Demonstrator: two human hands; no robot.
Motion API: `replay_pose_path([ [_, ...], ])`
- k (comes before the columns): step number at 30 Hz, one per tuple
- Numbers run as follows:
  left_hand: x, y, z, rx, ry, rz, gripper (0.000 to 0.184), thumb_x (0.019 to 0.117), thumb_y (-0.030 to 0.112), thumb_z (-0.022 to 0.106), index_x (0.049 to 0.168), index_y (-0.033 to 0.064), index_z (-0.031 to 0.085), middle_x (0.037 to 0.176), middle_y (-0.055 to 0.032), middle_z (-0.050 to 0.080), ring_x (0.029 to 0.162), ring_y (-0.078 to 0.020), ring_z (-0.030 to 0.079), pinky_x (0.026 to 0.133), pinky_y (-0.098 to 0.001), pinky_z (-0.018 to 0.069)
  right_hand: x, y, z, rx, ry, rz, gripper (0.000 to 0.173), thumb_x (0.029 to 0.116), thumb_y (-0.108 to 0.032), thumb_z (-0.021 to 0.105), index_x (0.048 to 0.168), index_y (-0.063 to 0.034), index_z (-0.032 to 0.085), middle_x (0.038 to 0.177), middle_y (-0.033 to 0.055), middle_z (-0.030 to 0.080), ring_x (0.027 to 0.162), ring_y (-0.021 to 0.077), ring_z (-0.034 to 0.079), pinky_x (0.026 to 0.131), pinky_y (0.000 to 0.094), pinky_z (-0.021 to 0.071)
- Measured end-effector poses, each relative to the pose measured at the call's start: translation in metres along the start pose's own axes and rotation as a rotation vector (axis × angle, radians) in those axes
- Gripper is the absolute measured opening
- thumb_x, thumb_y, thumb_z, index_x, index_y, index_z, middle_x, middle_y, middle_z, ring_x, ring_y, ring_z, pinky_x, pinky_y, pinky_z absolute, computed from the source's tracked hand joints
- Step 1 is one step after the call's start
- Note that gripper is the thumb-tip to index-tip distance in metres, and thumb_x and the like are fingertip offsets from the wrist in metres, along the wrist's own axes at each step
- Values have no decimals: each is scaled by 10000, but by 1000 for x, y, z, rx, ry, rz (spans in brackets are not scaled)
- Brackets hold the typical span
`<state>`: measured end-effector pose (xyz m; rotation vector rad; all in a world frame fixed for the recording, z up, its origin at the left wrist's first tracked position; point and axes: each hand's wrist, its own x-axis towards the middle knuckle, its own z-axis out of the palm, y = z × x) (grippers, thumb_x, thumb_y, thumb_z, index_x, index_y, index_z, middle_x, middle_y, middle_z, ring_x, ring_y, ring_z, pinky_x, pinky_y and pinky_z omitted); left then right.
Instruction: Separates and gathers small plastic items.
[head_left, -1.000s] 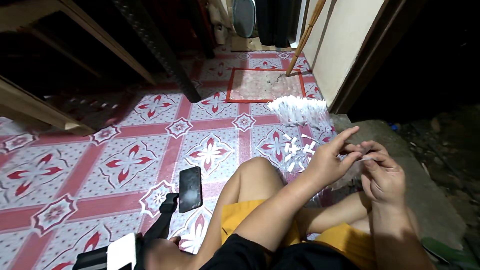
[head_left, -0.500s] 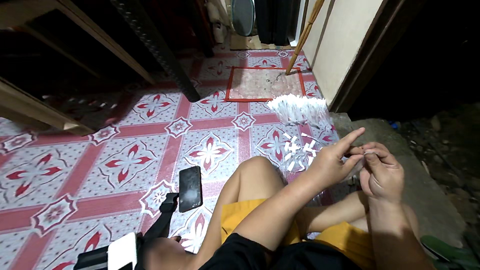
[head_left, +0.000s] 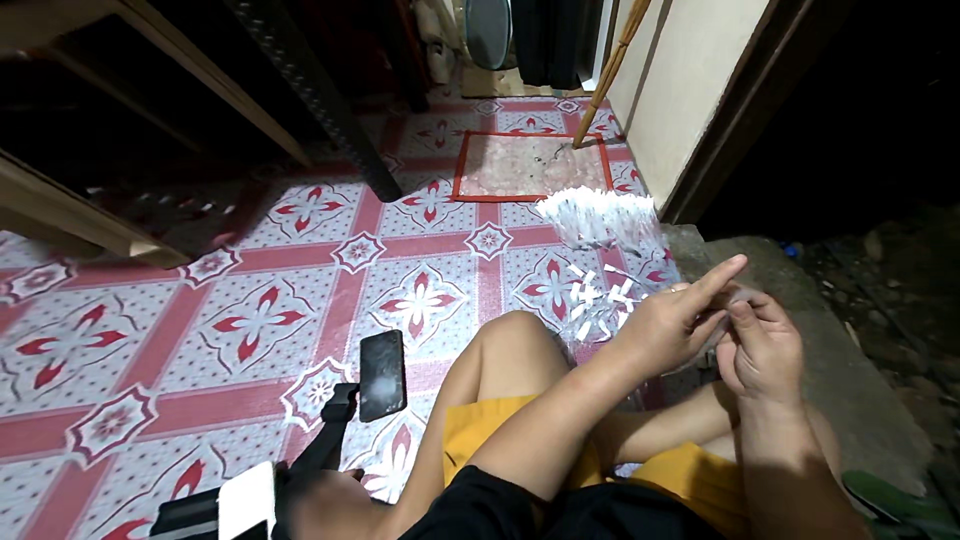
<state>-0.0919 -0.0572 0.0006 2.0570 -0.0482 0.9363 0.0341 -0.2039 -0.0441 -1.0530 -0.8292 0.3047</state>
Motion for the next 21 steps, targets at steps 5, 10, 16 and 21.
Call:
replay_pose_path([
  [5, 5, 2, -3, -135, 12, -51, 744, 954, 174, 730, 1592, 201, 349, 1063, 41, 750, 907, -73, 730, 845, -320, 642, 5, -9, 2, -102, -25, -75, 177, 971, -81, 681, 1128, -5, 705, 1249, 155, 657, 1196, 303, 621, 1010, 438, 557],
  [10, 4, -17, 6, -110, -134, -196, 959, 947, 314, 745, 1650, 289, 94, 1133, 58, 744, 941, -39, 722, 855, -296, 628, 11, -19, -13, -122, -88, -136, 146, 971, -79, 674, 1094, -14, 716, 1222, 153, 674, 1237, 355, 600, 1071, 525, 514],
  [16, 4, -35, 4, -220, -259, -191, 872, 970, 321, 724, 1640, 314, 167, 1130, 65, 748, 961, -64, 730, 898, -326, 629, 13, -56, -19, 3, -107, -179, 152, 1015, -119, 616, 1101, -29, 703, 1239, 159, 663, 1312, 410, 540, 1116, 615, 451],
  [21, 5, -30, -5, -437, -313, -184, 630, 1055, 222, 561, 1616, 262, 277, 985, -25, 719, 760, -128, 697, 709, -325, 628, 7, -62, -31, 131, -111, -149, 175, 1034, -131, 581, 1122, -20, 684, 1259, 184, 644, 1329, 444, 517, 1114, 656, 431],
])
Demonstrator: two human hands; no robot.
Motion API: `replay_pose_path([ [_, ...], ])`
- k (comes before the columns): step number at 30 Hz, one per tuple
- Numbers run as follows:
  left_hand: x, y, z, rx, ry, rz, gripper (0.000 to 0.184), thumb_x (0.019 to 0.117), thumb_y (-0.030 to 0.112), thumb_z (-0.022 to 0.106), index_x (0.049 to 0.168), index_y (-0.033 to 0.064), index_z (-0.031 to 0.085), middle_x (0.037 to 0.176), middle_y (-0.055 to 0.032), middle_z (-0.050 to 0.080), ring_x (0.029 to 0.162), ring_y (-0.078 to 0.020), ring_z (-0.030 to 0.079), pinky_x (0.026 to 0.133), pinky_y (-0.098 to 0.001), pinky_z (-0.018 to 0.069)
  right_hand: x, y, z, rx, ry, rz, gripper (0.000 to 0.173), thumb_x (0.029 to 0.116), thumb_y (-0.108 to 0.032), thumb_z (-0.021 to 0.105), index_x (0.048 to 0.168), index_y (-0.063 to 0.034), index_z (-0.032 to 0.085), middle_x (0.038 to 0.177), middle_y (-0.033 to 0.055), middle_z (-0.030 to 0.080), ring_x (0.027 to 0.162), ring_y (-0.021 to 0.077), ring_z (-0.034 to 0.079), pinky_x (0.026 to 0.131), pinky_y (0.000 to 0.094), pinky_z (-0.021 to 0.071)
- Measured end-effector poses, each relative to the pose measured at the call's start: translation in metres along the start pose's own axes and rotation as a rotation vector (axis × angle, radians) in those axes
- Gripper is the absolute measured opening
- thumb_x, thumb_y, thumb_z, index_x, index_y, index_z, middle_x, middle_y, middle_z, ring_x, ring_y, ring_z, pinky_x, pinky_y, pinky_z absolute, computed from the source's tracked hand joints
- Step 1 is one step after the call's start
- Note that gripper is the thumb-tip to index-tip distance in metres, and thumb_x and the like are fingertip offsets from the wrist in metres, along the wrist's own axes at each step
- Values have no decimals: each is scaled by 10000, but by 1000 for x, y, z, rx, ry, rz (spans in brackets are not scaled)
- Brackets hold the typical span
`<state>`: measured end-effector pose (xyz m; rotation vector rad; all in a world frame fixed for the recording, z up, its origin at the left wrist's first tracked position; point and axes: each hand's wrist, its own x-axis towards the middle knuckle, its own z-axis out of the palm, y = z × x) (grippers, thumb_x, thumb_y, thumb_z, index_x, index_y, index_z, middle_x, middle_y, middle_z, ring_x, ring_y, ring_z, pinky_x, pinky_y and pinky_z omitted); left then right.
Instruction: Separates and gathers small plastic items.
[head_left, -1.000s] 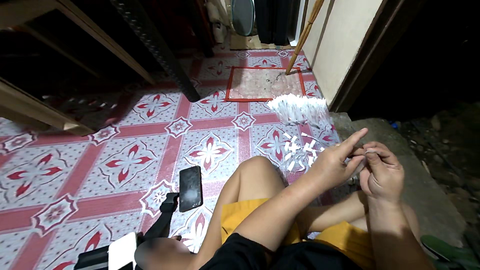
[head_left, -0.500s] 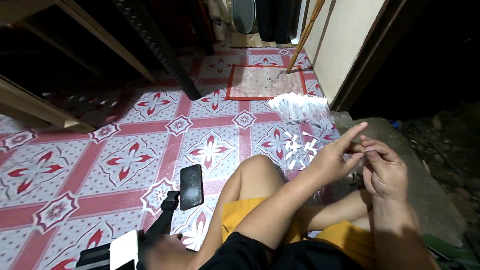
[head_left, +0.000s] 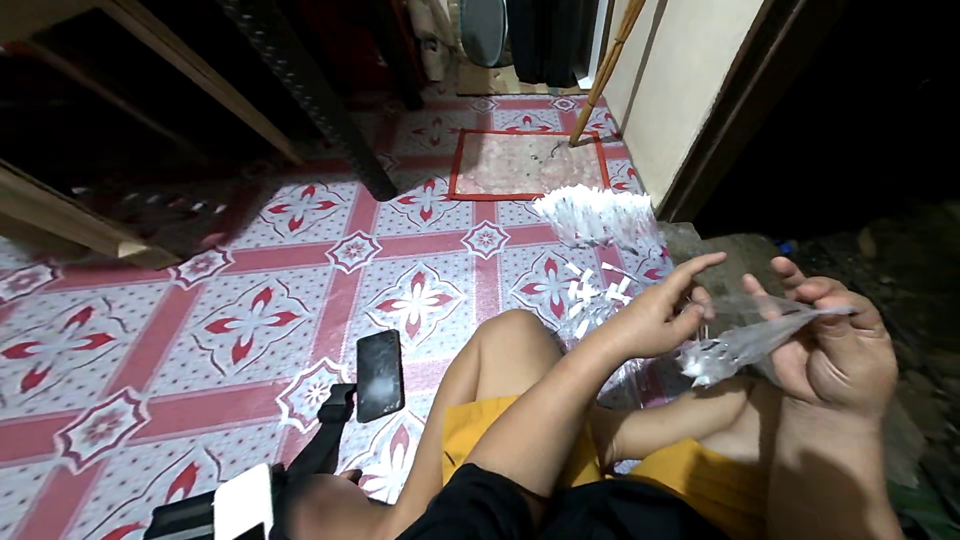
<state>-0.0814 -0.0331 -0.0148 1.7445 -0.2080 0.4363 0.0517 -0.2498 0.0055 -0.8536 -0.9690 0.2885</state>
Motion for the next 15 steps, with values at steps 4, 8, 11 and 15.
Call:
replay_pose_path([
  [4, -3, 15, -1, -40, -71, 19, 676, 1003, 271, 673, 1590, 223, 342, 1058, -29, 698, 842, -123, 686, 743, -316, 620, 0, 1, -3, 71, 8, 10, 184, 1045, -130, 556, 1127, -16, 675, 1264, 195, 635, 1326, 460, 514, 1123, 670, 414],
  [8, -3, 19, -3, 65, -147, -36, 936, 848, 323, 858, 1605, 286, 308, 1154, -18, 701, 902, -116, 695, 770, -313, 616, 6, -8, 9, 111, 18, -9, 173, 1038, -122, 563, 1112, -16, 677, 1235, 183, 641, 1311, 443, 528, 1133, 661, 405],
  [11, -4, 18, -6, 144, -140, -75, 869, 887, 335, 817, 1595, 325, 312, 1069, 13, 718, 850, -84, 695, 772, -309, 618, 8, -12, 11, 104, 9, -20, 171, 1037, -128, 567, 1111, -21, 678, 1226, 178, 642, 1299, 438, 536, 1127, 665, 408],
  [15, -8, 23, -13, 131, -72, -39, 741, 914, 255, 748, 1564, 301, 394, 942, 17, 700, 758, -68, 662, 713, -300, 602, 5, -12, 4, 113, 17, -6, 175, 1045, -122, 545, 1113, -17, 667, 1230, 185, 636, 1284, 443, 547, 1120, 674, 410],
])
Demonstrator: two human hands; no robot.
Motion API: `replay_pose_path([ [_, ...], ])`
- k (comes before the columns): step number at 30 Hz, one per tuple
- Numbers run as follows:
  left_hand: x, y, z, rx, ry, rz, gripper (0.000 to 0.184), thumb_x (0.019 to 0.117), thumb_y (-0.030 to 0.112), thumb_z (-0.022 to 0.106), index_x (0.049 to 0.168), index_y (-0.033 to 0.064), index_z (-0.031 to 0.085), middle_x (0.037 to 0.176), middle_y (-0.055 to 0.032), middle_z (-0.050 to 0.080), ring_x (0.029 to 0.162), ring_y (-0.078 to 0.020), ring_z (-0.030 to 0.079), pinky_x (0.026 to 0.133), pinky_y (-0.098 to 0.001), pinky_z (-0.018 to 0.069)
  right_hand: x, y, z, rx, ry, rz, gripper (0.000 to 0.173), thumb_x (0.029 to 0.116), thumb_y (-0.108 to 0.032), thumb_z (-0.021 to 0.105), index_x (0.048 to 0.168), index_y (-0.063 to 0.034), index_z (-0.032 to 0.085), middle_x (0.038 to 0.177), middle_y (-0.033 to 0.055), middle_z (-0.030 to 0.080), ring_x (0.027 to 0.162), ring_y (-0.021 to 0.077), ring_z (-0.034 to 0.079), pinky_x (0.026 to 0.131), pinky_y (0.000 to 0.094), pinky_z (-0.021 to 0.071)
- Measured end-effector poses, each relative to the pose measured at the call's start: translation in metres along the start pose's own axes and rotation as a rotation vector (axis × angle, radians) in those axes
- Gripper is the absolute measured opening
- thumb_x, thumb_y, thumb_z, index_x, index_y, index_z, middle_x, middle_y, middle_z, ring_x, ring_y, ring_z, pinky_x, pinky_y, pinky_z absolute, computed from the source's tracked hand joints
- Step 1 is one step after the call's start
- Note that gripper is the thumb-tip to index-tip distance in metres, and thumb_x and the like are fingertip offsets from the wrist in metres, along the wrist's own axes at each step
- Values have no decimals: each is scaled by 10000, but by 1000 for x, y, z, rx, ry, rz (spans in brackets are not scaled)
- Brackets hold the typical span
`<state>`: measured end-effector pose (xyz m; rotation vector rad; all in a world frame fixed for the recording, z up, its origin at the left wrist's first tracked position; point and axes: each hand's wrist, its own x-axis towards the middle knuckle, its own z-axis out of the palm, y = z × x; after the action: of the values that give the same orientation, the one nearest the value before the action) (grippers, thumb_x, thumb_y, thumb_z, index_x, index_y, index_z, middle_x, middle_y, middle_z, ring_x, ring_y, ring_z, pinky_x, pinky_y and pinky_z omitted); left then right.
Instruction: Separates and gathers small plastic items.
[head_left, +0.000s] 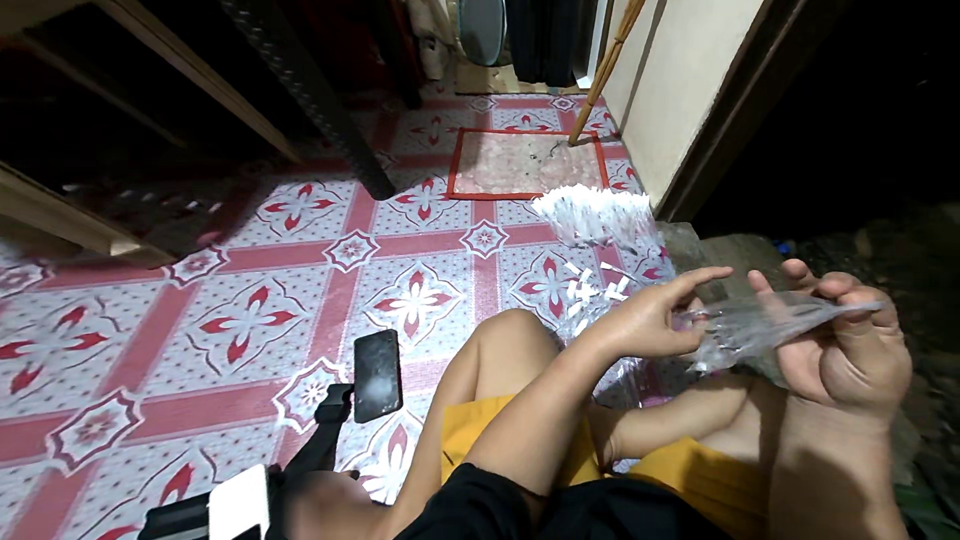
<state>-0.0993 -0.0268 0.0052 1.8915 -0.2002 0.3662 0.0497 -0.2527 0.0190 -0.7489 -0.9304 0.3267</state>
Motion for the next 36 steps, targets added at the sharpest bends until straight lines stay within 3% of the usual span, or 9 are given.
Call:
replay_pose_path([
  [3, -1, 0, -1, -54, 4, -18, 639, 926, 208, 708, 1511, 279, 461, 901, 0, 692, 747, -92, 664, 714, -321, 607, 0, 1, -1, 3, -15, 9, 178, 1044, -114, 541, 1122, -13, 664, 1232, 190, 635, 1278, 444, 551, 1112, 665, 425],
  [7, 5, -3, 15, -66, -29, -11, 842, 812, 316, 879, 1525, 260, 434, 1148, -34, 692, 933, -128, 698, 817, -347, 630, 1, 2, -1, 21, -20, 17, 187, 1039, -101, 546, 1141, 1, 665, 1249, 197, 634, 1282, 443, 550, 1116, 658, 424],
  [11, 8, -3, 19, -74, -62, 9, 838, 822, 314, 879, 1529, 242, 435, 1234, -32, 693, 1051, -128, 702, 914, -367, 621, 1, 1, 4, 38, -12, 11, 182, 1036, -97, 552, 1134, 7, 664, 1234, 202, 638, 1268, 445, 560, 1108, 667, 426],
  [18, 5, -9, 15, -36, -24, -3, 776, 862, 271, 820, 1536, 277, 437, 1062, -8, 718, 883, -95, 694, 825, -339, 620, -3, 3, 0, 38, -12, 29, 186, 1041, -99, 545, 1151, 6, 652, 1250, 207, 629, 1268, 446, 560, 1106, 658, 436],
  [24, 7, -6, 23, -99, -76, 26, 810, 857, 221, 842, 1546, 189, 417, 1253, -42, 699, 1069, -129, 704, 955, -361, 608, -4, 8, -1, -8, -21, 36, 200, 1038, -105, 556, 1169, 8, 658, 1255, 206, 631, 1262, 437, 569, 1095, 630, 463],
  [28, 5, -10, 18, -173, -54, -12, 682, 887, 164, 738, 1509, 241, 470, 1100, -47, 715, 900, -135, 700, 798, -359, 618, -5, 7, 1, -10, -19, 32, 194, 1039, -104, 552, 1166, 3, 653, 1258, 206, 628, 1260, 436, 568, 1093, 637, 459],
  [31, 4, -10, 18, -304, -88, 4, 747, 868, 223, 830, 1509, 157, 454, 1228, -95, 698, 1027, -190, 716, 884, -389, 631, -4, 8, 9, -24, -24, 30, 212, 1042, -104, 548, 1187, 9, 652, 1270, 212, 631, 1267, 435, 570, 1090, 628, 466],
  [33, 3, -16, 26, -319, -131, 1, 761, 809, 289, 889, 1451, 99, 527, 1283, -86, 681, 1133, -191, 687, 971, -397, 601, -1, 10, 21, -50, -20, 23, 202, 1039, -102, 555, 1170, 12, 658, 1254, 213, 638, 1247, 433, 584, 1082, 622, 476],
  [36, 4, -42, 48, -339, -207, -26, 537, 806, 303, 887, 1225, 51, 664, 1076, -66, 735, 967, -158, 716, 874, -383, 617, 0, 17, 34, -125, -2, 36, 168, 1028, -99, 575, 1130, 1, 664, 1227, 200, 647, 1221, 410, 604, 1072, 595, 497],
])
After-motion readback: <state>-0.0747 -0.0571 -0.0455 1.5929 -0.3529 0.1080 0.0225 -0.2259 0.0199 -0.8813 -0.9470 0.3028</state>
